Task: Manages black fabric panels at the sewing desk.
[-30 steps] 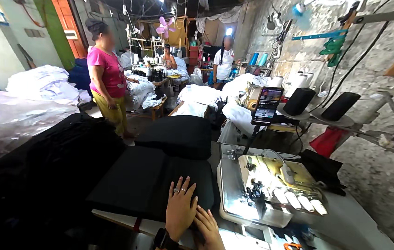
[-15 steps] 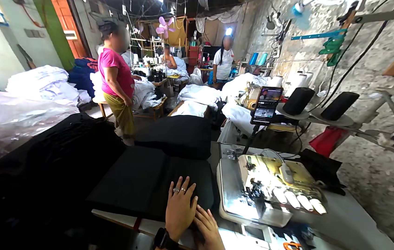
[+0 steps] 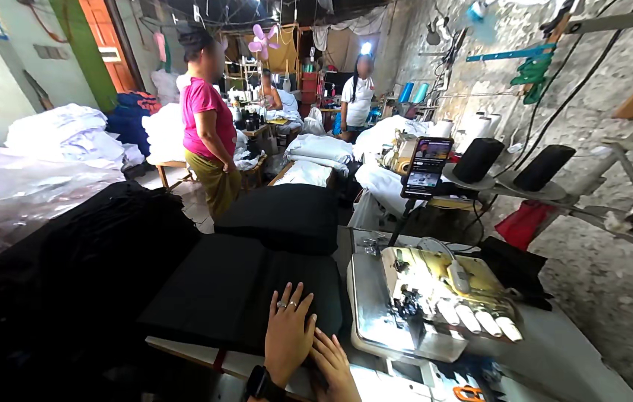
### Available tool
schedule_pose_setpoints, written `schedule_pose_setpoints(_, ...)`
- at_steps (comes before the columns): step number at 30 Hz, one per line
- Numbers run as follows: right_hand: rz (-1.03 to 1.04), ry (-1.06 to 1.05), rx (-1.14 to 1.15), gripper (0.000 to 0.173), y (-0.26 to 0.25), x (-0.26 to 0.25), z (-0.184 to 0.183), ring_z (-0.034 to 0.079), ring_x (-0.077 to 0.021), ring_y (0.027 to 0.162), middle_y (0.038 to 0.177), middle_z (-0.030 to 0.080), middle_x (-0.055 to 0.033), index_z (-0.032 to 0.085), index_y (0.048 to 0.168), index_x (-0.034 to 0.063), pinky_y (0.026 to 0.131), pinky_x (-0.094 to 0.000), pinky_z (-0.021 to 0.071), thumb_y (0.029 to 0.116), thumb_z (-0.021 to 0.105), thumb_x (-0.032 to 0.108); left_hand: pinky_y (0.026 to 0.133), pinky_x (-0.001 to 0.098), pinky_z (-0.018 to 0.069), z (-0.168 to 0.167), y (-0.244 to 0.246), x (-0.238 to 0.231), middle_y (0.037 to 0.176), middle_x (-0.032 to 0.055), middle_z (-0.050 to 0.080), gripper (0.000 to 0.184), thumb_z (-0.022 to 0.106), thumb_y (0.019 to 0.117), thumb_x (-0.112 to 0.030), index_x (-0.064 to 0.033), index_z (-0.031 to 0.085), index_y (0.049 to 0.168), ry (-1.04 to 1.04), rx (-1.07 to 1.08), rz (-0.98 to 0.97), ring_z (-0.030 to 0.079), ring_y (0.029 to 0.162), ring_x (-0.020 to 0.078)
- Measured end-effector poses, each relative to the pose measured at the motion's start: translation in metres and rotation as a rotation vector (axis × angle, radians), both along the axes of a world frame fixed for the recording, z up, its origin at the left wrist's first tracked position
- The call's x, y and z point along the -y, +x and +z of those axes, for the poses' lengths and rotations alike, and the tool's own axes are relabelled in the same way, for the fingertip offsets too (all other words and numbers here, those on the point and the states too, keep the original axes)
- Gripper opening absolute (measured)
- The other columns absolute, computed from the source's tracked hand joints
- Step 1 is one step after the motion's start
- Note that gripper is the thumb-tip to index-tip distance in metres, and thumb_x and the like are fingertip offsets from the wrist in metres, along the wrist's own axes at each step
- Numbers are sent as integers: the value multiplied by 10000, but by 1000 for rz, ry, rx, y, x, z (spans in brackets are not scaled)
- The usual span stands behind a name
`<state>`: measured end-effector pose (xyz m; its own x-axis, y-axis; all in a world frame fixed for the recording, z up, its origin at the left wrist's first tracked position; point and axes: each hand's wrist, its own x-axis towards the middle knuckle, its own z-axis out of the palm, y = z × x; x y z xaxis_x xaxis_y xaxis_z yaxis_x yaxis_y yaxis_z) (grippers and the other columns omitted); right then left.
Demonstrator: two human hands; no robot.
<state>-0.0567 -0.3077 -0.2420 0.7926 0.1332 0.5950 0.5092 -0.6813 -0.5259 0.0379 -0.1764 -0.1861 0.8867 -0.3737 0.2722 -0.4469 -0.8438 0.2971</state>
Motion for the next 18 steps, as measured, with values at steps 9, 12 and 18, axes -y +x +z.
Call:
schedule_pose_setpoints(9, -4, -5, 6, 414, 1, -1, -1, 518, -284, 1406, 1367, 674, -76, 737, 1247, 78, 1199, -581, 328, 835, 703, 44, 1252, 571, 151, 0, -1, 0, 1623, -38, 422, 460, 450, 1043, -435, -287, 602, 1452, -8, 9, -3, 302, 1543, 245)
schedule_pose_setpoints(12, -2, 1, 0, 419, 1, 0, -1, 514, -286, 1410, 1370, 672, -79, 734, 1251, 75, 1200, -583, 324, 836, 697, 36, 1252, 571, 150, 0, -1, 0, 1621, -38, 425, 461, 455, 1041, -436, -283, 604, 1450, -13, 13, -3, 300, 1543, 249)
schedule_pose_setpoints(18, -4, 2, 4, 415, 1, 0, -2, 521, -276, 1405, 1364, 675, -79, 740, 1241, 77, 1199, -577, 334, 830, 705, 34, 1254, 570, 148, 2, -1, 0, 1625, -36, 420, 461, 459, 1040, -432, -285, 599, 1454, -9, 0, -2, 295, 1546, 248)
